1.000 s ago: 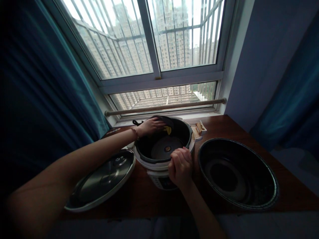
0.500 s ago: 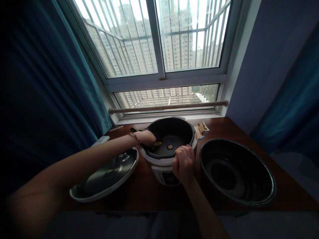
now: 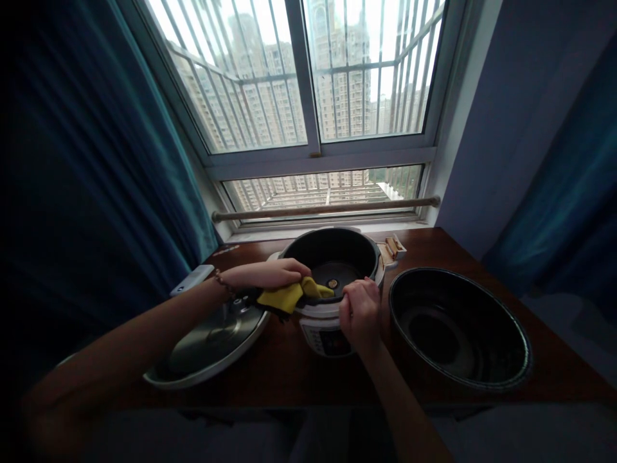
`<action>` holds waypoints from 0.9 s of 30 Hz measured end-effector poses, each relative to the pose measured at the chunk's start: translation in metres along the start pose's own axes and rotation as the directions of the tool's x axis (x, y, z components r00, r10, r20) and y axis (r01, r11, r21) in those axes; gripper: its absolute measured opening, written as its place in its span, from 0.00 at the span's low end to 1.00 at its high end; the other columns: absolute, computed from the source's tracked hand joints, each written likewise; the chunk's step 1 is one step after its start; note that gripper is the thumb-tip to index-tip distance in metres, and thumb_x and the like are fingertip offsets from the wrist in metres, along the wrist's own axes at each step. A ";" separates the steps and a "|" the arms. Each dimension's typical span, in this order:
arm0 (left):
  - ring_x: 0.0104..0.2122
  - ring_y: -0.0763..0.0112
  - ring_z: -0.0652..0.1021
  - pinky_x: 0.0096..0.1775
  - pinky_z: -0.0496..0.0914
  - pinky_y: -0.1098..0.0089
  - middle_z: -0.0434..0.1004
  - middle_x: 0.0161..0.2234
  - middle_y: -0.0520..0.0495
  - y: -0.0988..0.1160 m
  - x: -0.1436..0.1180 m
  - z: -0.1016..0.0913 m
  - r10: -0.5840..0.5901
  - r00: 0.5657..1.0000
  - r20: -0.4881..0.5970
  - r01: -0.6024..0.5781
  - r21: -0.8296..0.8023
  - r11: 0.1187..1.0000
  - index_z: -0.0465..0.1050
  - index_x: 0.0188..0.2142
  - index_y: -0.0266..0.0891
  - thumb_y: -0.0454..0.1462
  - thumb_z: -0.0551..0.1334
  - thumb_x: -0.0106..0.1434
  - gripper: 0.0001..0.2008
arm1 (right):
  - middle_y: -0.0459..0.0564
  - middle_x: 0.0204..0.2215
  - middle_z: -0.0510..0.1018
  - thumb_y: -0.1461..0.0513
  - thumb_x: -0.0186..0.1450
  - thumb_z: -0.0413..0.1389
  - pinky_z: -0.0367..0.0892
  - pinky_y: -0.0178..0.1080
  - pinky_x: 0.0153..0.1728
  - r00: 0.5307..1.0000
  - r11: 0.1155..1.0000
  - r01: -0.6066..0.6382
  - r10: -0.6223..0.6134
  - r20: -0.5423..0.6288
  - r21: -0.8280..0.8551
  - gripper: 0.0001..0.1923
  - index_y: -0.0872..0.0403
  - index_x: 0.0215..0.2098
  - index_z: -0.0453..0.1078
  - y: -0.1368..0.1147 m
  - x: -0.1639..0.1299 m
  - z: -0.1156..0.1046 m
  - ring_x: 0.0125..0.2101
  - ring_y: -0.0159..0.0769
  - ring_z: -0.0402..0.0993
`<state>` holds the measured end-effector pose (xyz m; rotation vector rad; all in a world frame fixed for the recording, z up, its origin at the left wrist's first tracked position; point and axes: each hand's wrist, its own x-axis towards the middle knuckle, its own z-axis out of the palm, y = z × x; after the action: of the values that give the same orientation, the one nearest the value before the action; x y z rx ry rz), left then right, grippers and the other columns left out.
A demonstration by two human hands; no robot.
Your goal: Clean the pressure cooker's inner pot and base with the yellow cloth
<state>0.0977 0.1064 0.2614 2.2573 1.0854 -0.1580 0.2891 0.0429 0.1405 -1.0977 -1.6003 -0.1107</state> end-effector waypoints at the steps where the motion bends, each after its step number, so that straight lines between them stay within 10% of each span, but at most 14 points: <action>1: 0.30 0.72 0.72 0.30 0.65 0.76 0.75 0.32 0.51 0.001 -0.003 0.004 0.012 0.999 -0.039 -0.014 -0.043 0.999 0.71 0.36 0.37 0.36 0.48 0.57 0.15 | 0.49 0.26 0.71 0.66 0.60 0.45 0.60 0.45 0.47 0.997 0.998 -0.069 0.069 0.024 -0.006 0.09 0.54 0.27 0.65 -0.005 0.005 -0.003 0.33 0.37 0.67; 6: 0.39 0.69 0.73 0.39 0.67 0.73 0.74 0.42 0.48 0.007 -0.014 0.019 0.076 0.967 -0.245 -0.083 -0.022 0.996 0.68 0.46 0.39 0.41 0.56 0.57 0.18 | 0.55 0.39 0.75 0.61 0.63 0.46 0.62 0.39 0.46 0.917 0.970 -0.238 0.240 0.318 -0.045 0.13 0.57 0.39 0.70 -0.044 0.045 -0.012 0.43 0.39 0.70; 10: 0.37 0.68 0.75 0.39 0.68 0.72 0.77 0.38 0.47 -0.010 -0.012 0.001 0.059 0.942 -0.330 -0.070 -0.021 0.997 0.72 0.41 0.36 0.38 0.54 0.57 0.14 | 0.60 0.37 0.77 0.51 0.66 0.41 0.65 0.40 0.39 0.615 0.964 -0.206 0.262 0.743 -0.169 0.25 0.60 0.44 0.70 -0.075 0.075 0.004 0.39 0.44 0.74; 13: 0.41 0.65 0.75 0.44 0.67 0.69 0.77 0.40 0.44 -0.042 -0.001 -0.016 -0.045 0.746 -0.664 0.083 0.026 0.996 0.73 0.41 0.35 0.35 0.52 0.57 0.15 | 0.65 0.37 0.77 0.43 0.64 0.39 0.66 0.40 0.37 0.392 0.964 -0.128 0.264 0.881 -0.232 0.34 0.63 0.40 0.73 -0.087 0.088 0.026 0.40 0.48 0.74; 15: 0.45 0.61 0.73 0.48 0.65 0.66 0.75 0.44 0.41 -0.066 0.012 -0.019 -0.097 0.621 -0.778 0.182 0.023 0.983 0.72 0.44 0.33 0.37 0.53 0.58 0.17 | 0.65 0.39 0.76 0.42 0.63 0.40 0.66 0.38 0.37 0.324 0.972 -0.083 0.236 0.916 -0.221 0.36 0.63 0.41 0.73 -0.090 0.091 0.041 0.41 0.48 0.74; 21: 0.44 0.63 0.73 0.47 0.66 0.65 0.75 0.45 0.42 -0.112 0.050 0.004 -0.020 0.685 -0.729 0.028 -0.001 1.000 0.70 0.46 0.35 0.41 0.46 0.63 0.20 | 0.65 0.39 0.76 0.47 0.66 0.38 0.65 0.36 0.36 0.254 0.980 0.122 0.124 0.959 -0.159 0.32 0.64 0.42 0.72 -0.077 0.092 0.048 0.40 0.46 0.74; 27: 0.47 0.65 0.72 0.50 0.63 0.66 0.72 0.48 0.44 -0.121 0.051 0.009 0.007 0.680 -0.733 -0.028 -0.017 0.999 0.67 0.50 0.36 0.41 0.45 0.64 0.21 | 0.54 0.26 0.76 0.48 0.66 0.42 0.63 0.34 0.27 -0.157 0.990 0.033 0.143 0.977 -0.139 0.29 0.65 0.32 0.73 -0.015 0.122 0.014 0.25 0.34 0.71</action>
<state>0.0433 0.1919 0.1779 2.3419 1.4328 0.8575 0.2775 0.1138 0.2408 -1.4169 -3.0041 1.0954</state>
